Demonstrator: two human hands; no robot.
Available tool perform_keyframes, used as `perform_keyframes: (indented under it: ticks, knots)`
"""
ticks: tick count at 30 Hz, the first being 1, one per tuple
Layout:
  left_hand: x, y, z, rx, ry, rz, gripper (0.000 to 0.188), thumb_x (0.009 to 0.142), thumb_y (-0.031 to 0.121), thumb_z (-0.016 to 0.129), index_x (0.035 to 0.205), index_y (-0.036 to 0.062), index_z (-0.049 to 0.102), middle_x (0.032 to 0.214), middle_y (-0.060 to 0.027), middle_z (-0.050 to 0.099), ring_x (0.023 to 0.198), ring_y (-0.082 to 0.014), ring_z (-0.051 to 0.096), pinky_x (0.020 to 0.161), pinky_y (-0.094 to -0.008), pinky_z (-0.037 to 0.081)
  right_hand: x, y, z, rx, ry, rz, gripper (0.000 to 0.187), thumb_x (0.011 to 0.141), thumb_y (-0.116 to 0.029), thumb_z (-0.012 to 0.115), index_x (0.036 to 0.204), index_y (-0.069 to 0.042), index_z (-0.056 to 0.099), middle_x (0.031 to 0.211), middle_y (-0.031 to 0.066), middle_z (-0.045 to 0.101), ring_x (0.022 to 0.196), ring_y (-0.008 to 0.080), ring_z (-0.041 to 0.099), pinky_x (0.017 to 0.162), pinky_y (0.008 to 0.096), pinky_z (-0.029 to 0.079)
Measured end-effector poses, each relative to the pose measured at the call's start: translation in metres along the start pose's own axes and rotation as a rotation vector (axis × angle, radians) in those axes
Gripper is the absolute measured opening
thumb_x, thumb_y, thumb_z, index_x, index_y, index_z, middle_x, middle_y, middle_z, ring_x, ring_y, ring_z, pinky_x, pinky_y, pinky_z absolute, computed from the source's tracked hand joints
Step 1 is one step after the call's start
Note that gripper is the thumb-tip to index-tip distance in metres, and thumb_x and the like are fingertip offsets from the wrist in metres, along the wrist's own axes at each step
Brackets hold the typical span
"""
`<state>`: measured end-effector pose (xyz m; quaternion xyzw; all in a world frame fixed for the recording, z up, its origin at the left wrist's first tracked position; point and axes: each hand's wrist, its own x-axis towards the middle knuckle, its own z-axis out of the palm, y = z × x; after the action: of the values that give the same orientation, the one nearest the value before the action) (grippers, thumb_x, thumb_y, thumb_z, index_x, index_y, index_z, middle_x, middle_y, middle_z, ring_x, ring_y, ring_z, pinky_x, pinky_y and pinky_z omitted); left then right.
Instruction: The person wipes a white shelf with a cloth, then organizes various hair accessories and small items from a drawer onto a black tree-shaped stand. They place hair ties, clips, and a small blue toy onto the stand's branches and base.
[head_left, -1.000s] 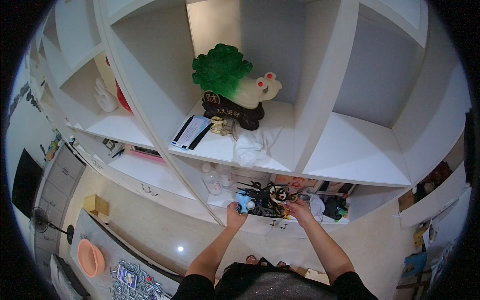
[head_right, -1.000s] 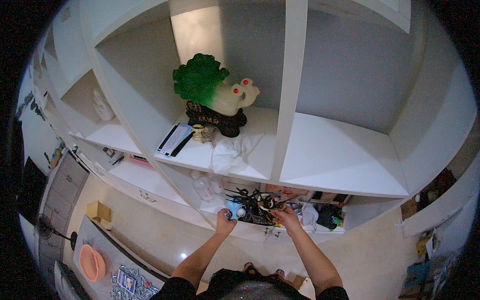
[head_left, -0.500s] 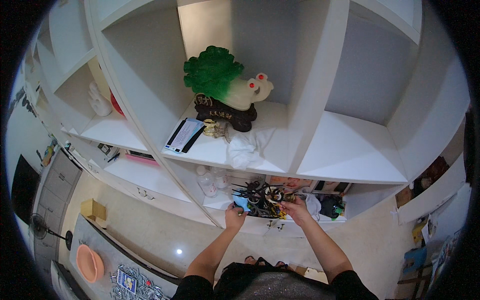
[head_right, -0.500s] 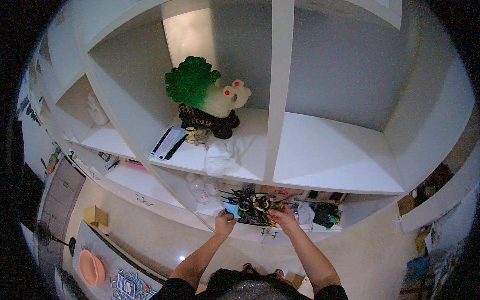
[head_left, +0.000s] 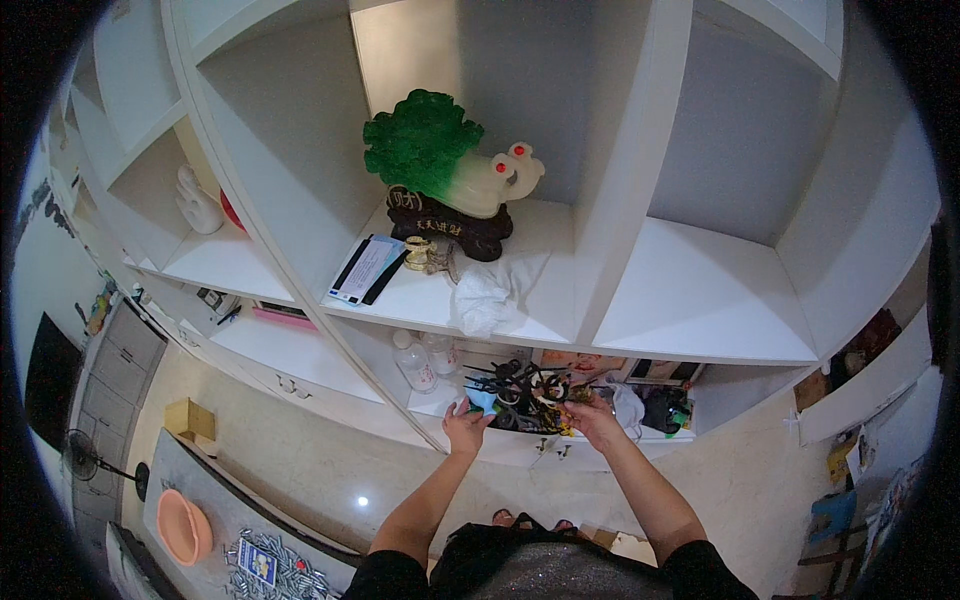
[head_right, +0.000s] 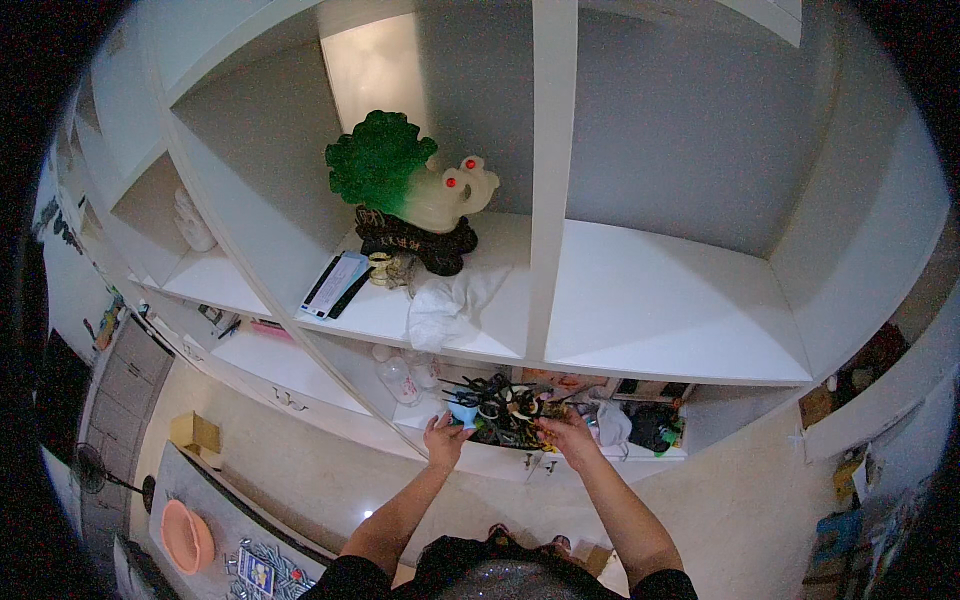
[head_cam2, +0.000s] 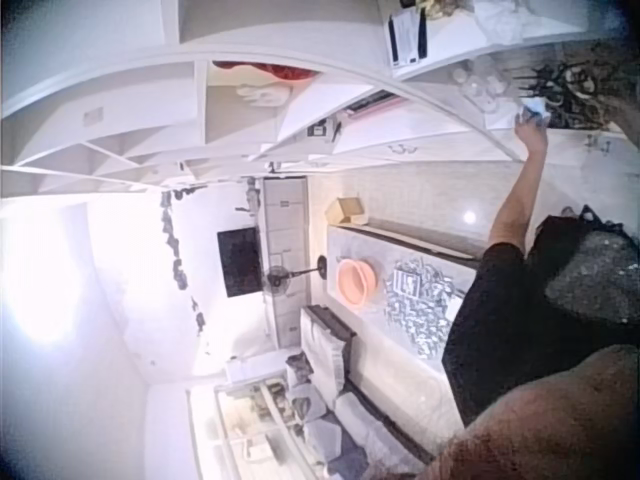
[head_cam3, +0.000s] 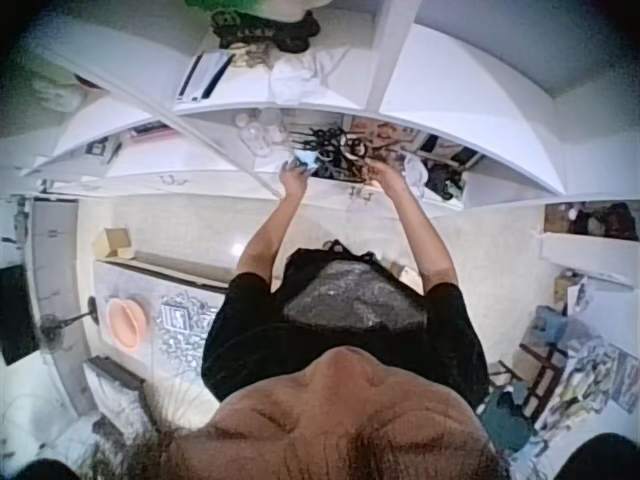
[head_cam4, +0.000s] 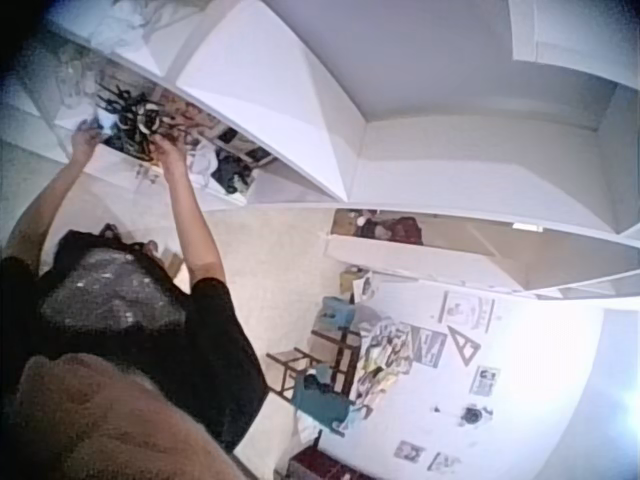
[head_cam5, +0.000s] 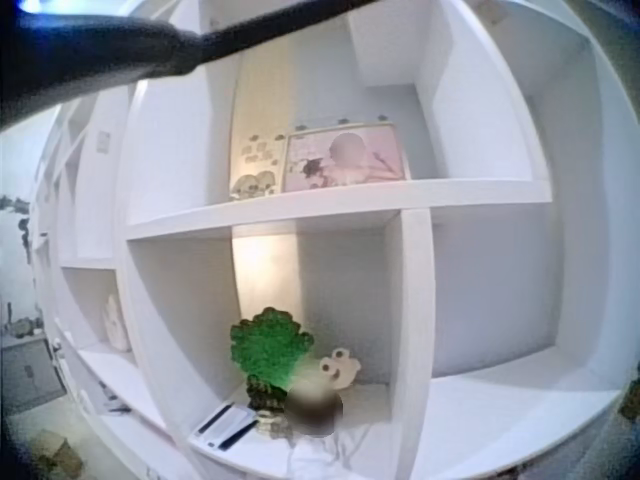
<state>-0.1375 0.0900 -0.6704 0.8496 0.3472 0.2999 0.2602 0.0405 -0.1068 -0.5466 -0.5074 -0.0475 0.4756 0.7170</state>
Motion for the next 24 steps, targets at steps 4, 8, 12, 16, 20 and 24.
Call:
perform_keyframes:
  ticks: [4, 8, 12, 16, 20, 24]
  knots:
    - [0.008, -0.008, -0.014, -0.216, -0.023, 0.06, 0.023, 0.073, 0.025, 0.072, 0.078, 0.0024, 0.07, 0.107, -0.0182, 0.063, 0.106, -0.0296, 0.057, 0.098, -0.0412, 0.033, -0.001, 0.0, 0.0, 0.003, -0.02, -0.009, 0.035, 0.082, -0.003, 0.062, 0.114, -0.007, 0.049, 0.106, 0.0071, 0.059, 0.098, 0.02, 0.059, 0.075, 0.0316, 0.05]
    - [0.015, -0.018, -0.022, -0.428, 0.057, 0.004, 0.018, 0.076, 0.016, 0.07, 0.085, 0.0, 0.069, 0.112, -0.0141, 0.061, 0.097, -0.0296, 0.06, 0.09, -0.037, 0.042, -0.001, 0.0, -0.002, -0.005, -0.01, 0.005, 0.035, 0.082, -0.004, 0.061, 0.115, -0.007, 0.049, 0.107, 0.0074, 0.059, 0.1, 0.0204, 0.059, 0.076, 0.0316, 0.05]
    - [0.027, -0.014, -0.044, -0.362, 0.039, 0.006, 0.017, 0.079, 0.011, 0.066, 0.088, -0.0029, 0.066, 0.111, -0.0159, 0.061, 0.092, -0.0282, 0.061, 0.079, -0.0339, 0.049, -0.003, 0.0, -0.001, -0.012, 0.004, 0.012, 0.032, 0.082, -0.004, 0.062, 0.112, -0.009, 0.052, 0.107, 0.0075, 0.062, 0.1, 0.02, 0.06, 0.08, 0.0333, 0.049]
    - [0.03, -0.005, -0.057, -0.298, -0.025, 0.123, 0.024, 0.082, 0.006, 0.062, 0.106, -0.0002, 0.061, 0.107, -0.0161, 0.062, 0.094, -0.0252, 0.061, 0.079, -0.0317, 0.049, -0.005, -0.001, -0.004, -0.004, 0.032, 0.026, 0.03, 0.082, -0.005, 0.061, 0.11, -0.009, 0.053, 0.107, 0.0079, 0.062, 0.101, 0.0201, 0.06, 0.08, 0.0331, 0.049]
    - [0.034, -0.002, -0.062, -0.265, -0.1, 0.211, 0.028, 0.081, 0.007, 0.062, 0.108, 0.0022, 0.06, 0.111, -0.0119, 0.06, 0.092, -0.0277, 0.06, 0.077, -0.0338, 0.05, -0.004, 0.002, -0.013, -0.005, 0.05, 0.019, 0.029, 0.082, -0.005, 0.062, 0.109, -0.008, 0.053, 0.107, 0.0081, 0.062, 0.102, 0.0202, 0.059, 0.08, 0.0331, 0.048]
    - [0.039, -0.016, -0.067, -0.137, -0.162, 0.435, 0.025, 0.078, 0.008, 0.063, 0.102, 0.0017, 0.061, 0.121, -0.0107, 0.055, 0.094, -0.0292, 0.059, 0.076, -0.0351, 0.05, -0.007, 0.001, -0.012, -0.036, 0.055, 0.04, 0.03, 0.081, -0.005, 0.062, 0.109, -0.007, 0.05, 0.105, 0.0079, 0.061, 0.102, 0.0198, 0.059, 0.081, 0.0333, 0.048]
